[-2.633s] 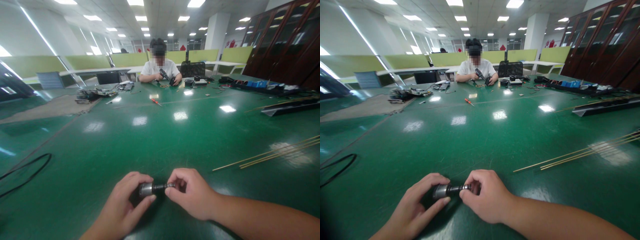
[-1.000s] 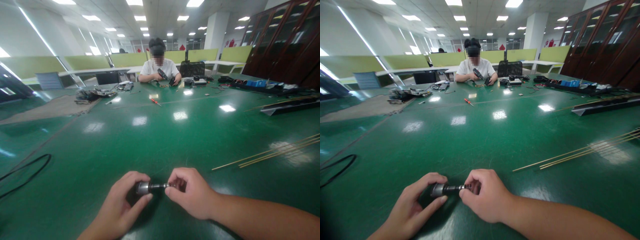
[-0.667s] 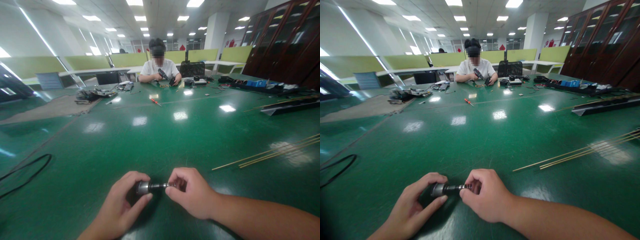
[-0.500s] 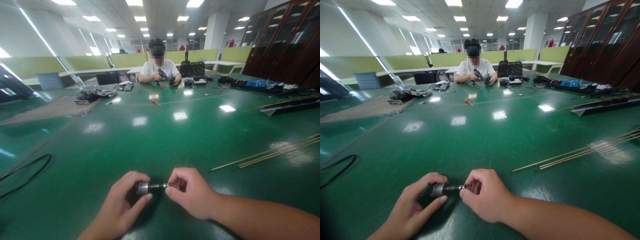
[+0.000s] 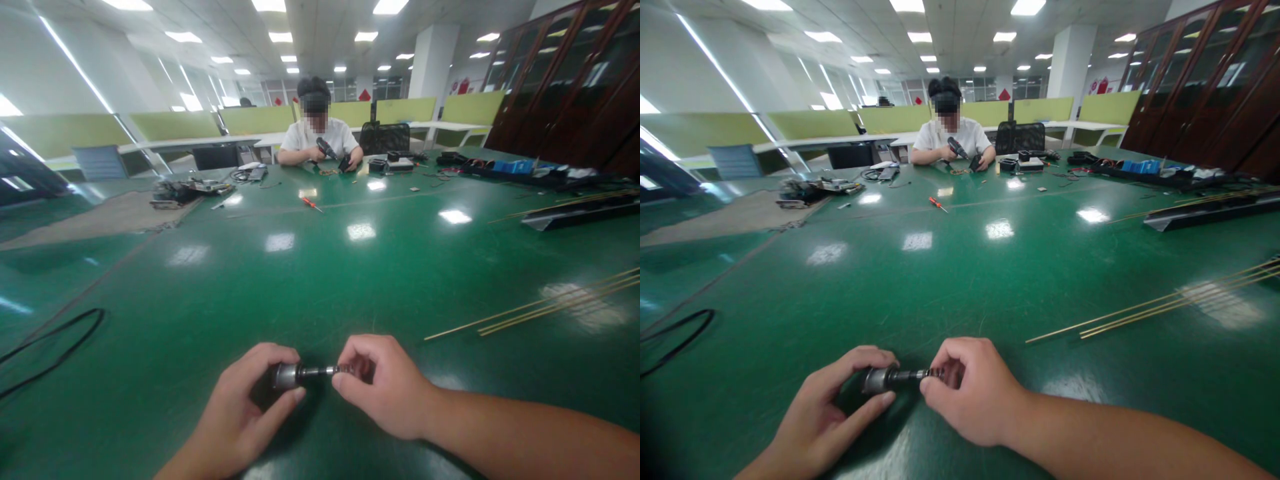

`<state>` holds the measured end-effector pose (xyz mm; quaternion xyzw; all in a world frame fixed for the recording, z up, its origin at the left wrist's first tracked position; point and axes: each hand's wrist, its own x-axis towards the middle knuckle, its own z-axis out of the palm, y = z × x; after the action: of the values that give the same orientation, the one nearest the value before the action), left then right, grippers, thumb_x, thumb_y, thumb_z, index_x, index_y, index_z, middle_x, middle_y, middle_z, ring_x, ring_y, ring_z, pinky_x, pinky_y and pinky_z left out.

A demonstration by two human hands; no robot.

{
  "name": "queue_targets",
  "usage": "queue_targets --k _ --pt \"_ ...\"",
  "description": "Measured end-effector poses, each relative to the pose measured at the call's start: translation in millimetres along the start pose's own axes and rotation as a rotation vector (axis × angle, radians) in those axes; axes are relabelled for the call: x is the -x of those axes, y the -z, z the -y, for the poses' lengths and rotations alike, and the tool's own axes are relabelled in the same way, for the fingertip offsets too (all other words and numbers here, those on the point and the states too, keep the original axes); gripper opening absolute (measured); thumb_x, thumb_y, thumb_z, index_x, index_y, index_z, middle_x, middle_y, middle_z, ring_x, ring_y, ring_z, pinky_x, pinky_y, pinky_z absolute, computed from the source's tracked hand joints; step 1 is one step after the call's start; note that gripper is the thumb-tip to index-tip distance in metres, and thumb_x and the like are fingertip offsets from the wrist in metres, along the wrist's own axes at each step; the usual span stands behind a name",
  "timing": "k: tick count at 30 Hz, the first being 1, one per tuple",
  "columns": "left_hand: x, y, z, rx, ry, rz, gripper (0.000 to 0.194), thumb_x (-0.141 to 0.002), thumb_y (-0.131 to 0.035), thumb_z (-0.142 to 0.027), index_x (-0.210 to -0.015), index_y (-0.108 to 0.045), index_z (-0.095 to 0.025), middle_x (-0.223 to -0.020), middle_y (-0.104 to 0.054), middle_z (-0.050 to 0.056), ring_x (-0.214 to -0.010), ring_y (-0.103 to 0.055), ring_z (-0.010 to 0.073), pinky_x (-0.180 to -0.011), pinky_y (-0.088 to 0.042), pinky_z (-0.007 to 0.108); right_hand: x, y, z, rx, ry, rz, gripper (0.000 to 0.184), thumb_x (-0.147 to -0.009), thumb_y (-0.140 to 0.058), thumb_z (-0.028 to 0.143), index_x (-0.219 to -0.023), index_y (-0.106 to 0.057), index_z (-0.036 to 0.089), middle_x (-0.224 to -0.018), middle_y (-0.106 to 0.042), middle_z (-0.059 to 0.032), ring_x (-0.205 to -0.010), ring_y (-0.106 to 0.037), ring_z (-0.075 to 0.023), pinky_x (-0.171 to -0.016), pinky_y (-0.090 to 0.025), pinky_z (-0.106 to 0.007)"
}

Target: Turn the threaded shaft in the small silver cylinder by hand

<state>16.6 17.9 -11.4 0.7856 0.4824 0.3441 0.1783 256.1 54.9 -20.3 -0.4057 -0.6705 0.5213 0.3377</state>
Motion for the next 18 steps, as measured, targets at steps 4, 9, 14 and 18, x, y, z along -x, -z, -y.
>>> queue_targets --k 4,9,14,18 --pt "1 -0.3 2 -0.011 0.043 -0.036 0.021 -0.088 -0.073 -0.029 -0.107 -0.064 -0.025 -0.098 -0.071 0.002 -0.088 -0.068 0.0182 -0.079 -0.052 0.027 3 1 2 -0.035 0.051 -0.074 0.011 -0.079 -0.070 0.022 -0.071 -0.063 0.018 -0.060 -0.058 0.0033 -0.056 -0.051 -0.0110 -0.055 -0.038 -0.023" --pt "0 1.6 10 -0.027 0.119 -0.072 0.024 -0.089 -0.072 -0.034 -0.110 -0.066 -0.024 -0.099 -0.073 0.003 -0.088 -0.070 0.0199 -0.078 -0.055 0.028 4 4 0 -0.173 0.112 -0.126 0.017 -0.087 -0.065 0.030 -0.075 -0.061 0.019 -0.064 -0.057 0.0024 -0.060 -0.052 -0.0125 -0.059 -0.040 -0.025" --pt "-4 1.5 17 -0.083 0.161 -0.111 0.038 -0.090 -0.071 -0.042 -0.125 -0.066 -0.029 -0.119 -0.073 0.006 -0.108 -0.070 0.0262 -0.097 -0.055 0.039 1 5 -6 -0.257 0.122 -0.002 0.049 -0.102 -0.045 0.043 -0.059 -0.052 0.019 -0.055 -0.052 0.0002 -0.056 -0.052 -0.0140 -0.060 -0.041 -0.028" --pt "-9 0.8 13 0.161 0.323 -0.174 0.036 -0.084 -0.077 -0.046 -0.110 -0.070 -0.022 -0.109 -0.075 0.008 -0.100 -0.073 0.0267 -0.091 -0.060 0.039 -1 3 -7 -0.250 0.087 0.059 0.057 -0.103 -0.041 0.052 -0.058 -0.050 0.020 -0.053 -0.050 0.0007 -0.054 -0.051 -0.0138 -0.060 -0.041 -0.028"
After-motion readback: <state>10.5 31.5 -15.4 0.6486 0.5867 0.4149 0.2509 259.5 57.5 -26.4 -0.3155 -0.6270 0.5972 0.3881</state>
